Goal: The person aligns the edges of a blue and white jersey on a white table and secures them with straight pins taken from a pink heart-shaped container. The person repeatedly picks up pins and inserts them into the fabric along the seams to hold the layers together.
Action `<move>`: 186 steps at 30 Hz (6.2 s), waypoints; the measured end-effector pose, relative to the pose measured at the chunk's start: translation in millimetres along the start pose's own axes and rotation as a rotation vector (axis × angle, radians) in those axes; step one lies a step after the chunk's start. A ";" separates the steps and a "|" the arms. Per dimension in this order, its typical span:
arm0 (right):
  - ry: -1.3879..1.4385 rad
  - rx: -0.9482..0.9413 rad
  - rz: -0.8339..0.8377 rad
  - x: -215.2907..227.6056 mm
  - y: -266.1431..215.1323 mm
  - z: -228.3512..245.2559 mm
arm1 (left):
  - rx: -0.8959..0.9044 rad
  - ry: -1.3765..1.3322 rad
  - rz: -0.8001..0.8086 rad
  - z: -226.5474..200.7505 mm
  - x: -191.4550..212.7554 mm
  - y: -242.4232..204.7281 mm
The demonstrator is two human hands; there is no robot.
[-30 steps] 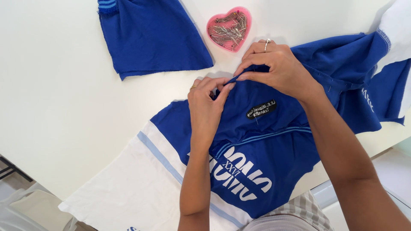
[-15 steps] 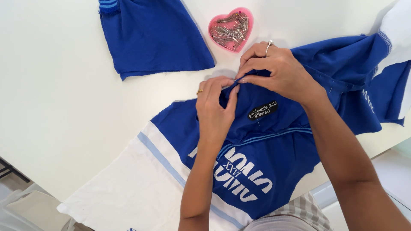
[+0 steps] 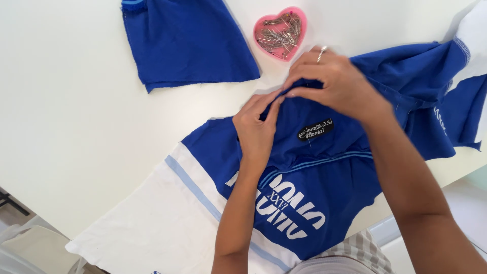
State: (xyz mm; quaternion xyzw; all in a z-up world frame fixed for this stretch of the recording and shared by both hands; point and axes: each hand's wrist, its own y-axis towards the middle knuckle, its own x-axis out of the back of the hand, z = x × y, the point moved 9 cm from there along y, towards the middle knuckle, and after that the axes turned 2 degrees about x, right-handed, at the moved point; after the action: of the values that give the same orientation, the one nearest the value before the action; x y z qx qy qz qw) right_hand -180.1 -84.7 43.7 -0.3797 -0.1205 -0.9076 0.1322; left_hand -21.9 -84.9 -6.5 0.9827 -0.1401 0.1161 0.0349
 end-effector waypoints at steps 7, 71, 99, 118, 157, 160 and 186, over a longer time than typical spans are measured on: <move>-0.239 -0.026 -0.298 32.3 32.8 -37.8 | -0.031 -0.039 0.012 -3.5 0.6 4.2; 0.345 -0.491 -0.726 -42.0 -66.7 7.4 | 0.042 -0.029 -0.040 -3.4 -1.3 2.6; 0.202 -0.554 -0.682 -42.7 -61.2 14.1 | 0.069 -0.088 -0.047 4.1 -0.7 -0.2; 0.379 -0.575 -0.733 -36.8 -68.3 -4.7 | 0.070 -0.045 -0.048 10.9 -3.5 -2.1; 0.073 -0.213 0.035 -1.0 -6.9 10.4 | -0.103 0.265 -0.113 -25.7 26.5 -18.5; 0.082 -0.184 0.007 -1.4 -7.1 13.3 | -0.085 0.217 -0.127 -21.0 27.4 -19.9; -0.385 -0.153 -0.320 21.6 23.7 -45.4 | -0.222 0.291 -0.119 -12.5 24.9 -19.0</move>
State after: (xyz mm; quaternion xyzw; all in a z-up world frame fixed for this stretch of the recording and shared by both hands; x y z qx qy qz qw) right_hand -216.7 -124.6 31.0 -0.5305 -0.1330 -0.8345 -0.0674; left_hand 4.0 -72.1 10.9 0.9523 -0.0871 0.2384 0.1695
